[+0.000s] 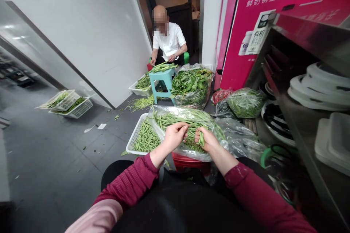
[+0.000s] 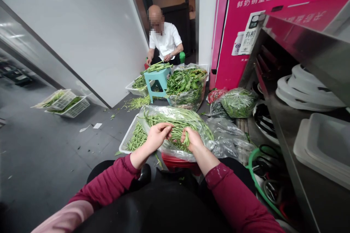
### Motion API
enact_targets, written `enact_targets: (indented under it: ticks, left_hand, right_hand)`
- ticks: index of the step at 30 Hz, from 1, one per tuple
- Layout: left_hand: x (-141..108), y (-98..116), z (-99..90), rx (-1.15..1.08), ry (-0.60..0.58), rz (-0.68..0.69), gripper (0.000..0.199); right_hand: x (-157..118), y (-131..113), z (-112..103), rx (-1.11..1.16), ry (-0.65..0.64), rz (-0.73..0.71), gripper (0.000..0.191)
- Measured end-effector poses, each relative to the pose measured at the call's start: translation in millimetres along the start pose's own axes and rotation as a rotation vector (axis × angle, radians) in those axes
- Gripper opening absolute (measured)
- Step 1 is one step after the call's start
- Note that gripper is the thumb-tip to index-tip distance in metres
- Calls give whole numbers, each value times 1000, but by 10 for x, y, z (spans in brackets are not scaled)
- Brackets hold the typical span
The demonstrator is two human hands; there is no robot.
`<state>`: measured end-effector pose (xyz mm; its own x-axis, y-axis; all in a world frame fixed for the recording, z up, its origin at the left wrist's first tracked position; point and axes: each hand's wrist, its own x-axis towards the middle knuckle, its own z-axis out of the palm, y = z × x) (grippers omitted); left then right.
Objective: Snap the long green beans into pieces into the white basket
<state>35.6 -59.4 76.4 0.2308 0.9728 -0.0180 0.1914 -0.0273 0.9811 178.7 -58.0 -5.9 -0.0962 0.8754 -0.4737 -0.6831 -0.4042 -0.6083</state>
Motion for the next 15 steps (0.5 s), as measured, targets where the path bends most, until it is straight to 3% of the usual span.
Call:
enact_targets:
  ticks: [3, 6, 11, 15]
  left_hand:
    - [-85, 13, 31, -77, 44, -13, 21]
    - [-72, 19, -53, -187, 79, -30, 27]
    - [1, -28, -68, -337, -60, -197, 31]
    - [67, -167, 20, -308, -67, -213, 29]
  right_hand:
    - [36, -72, -46, 13, 5, -61, 24]
    - [30, -211, -115, 73, 8, -120, 26]
    - [-111, -172, -100, -79, -177, 123, 8]
    - [-225, -33, -71, -129, -432, 297, 14]
